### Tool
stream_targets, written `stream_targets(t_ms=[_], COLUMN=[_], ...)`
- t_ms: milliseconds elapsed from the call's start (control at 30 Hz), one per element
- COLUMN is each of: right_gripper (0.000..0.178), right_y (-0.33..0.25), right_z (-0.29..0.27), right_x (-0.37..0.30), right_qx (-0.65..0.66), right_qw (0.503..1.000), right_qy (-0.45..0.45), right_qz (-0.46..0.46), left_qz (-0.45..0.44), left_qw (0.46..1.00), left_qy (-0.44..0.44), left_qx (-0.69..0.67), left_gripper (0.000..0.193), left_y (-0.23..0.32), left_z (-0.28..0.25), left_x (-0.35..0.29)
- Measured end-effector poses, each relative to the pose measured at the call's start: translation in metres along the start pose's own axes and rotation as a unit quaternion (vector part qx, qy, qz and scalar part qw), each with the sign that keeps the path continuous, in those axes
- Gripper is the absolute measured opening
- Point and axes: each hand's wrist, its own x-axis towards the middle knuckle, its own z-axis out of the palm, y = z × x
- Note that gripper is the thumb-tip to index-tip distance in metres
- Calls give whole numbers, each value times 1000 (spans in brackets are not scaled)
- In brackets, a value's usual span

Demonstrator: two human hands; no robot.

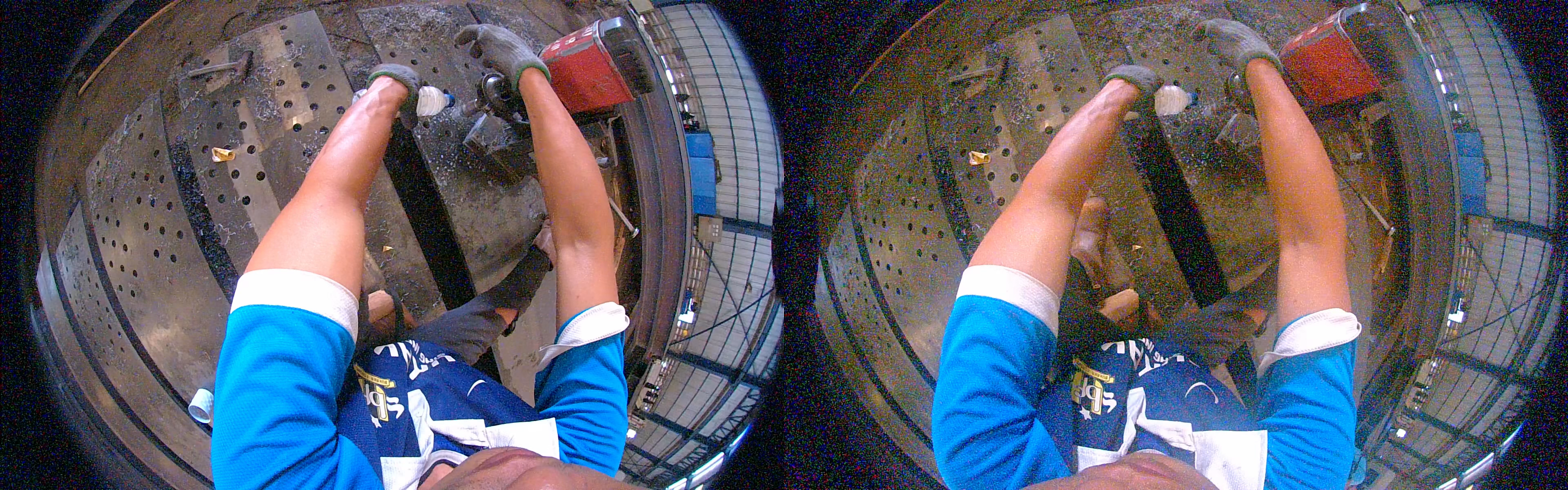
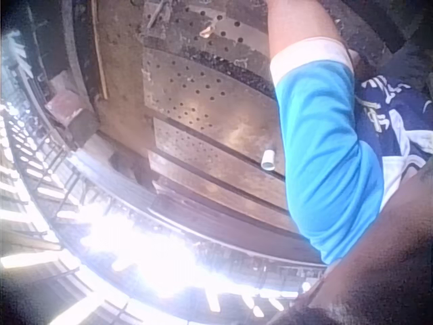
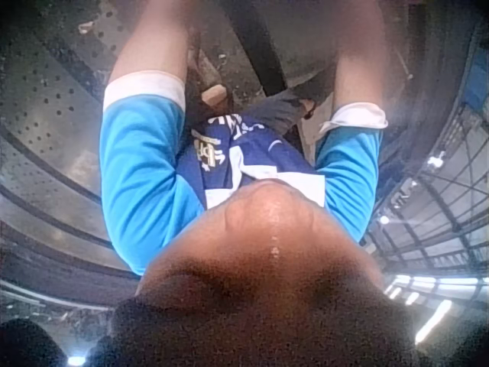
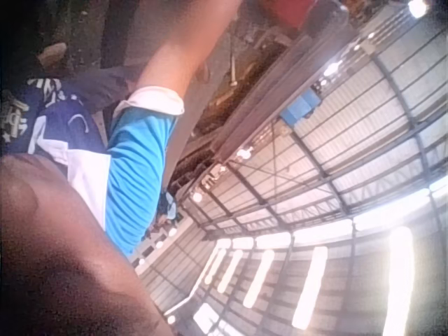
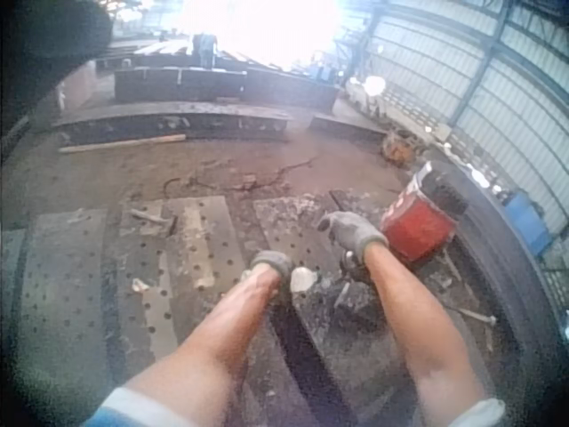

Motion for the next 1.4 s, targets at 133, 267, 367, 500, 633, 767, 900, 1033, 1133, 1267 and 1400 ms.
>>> stream_targets(t_ms=[133,267,367,500,633,767,900,1033,1133,1267,1400], right_gripper=[34,34,36,36,50,51,49,43,44,33,33], right_y=[-15,-15,5,-12,-20,-26,2,-10,-15,-12,3], right_z=[-1,-4,1,-3,-2,-1,3,3,10,1,6], right_x=[7,5,6,5,0,1,-1,13,15,10,4], right_qx=[-9,-49,-64,-82,-86,-76,-101,-95,11,13,8], right_qw=[1000,998,995,995,993,995,994,988,999,1000,1000], right_qy=[0,-6,-2,-5,29,34,30,41,27,1,-10], right_qz=[-13,-41,-72,-59,-76,-54,-34,-114,-34,1,18], left_qz=[7,-10,-29,-54,-59,-35,-30,-29,-46,-69,-49], left_qw=[1000,1000,999,998,997,999,995,998,998,997,998], left_qy=[2,-8,-30,-39,-56,-15,-76,-1,-16,-17,-45], left_qx=[14,4,8,5,6,28,62,56,44,33,14], left_gripper=[44,46,46,44,44,39,41,39,39,40,44], left_y=[-15,-16,6,2,2,-4,20,-23,-28,-9,7], left_z=[2,1,-15,-26,-27,-21,-30,4,6,-5,-14], left_x=[-1,-7,-21,-33,-36,-31,-32,-1,-1,-1,-13])
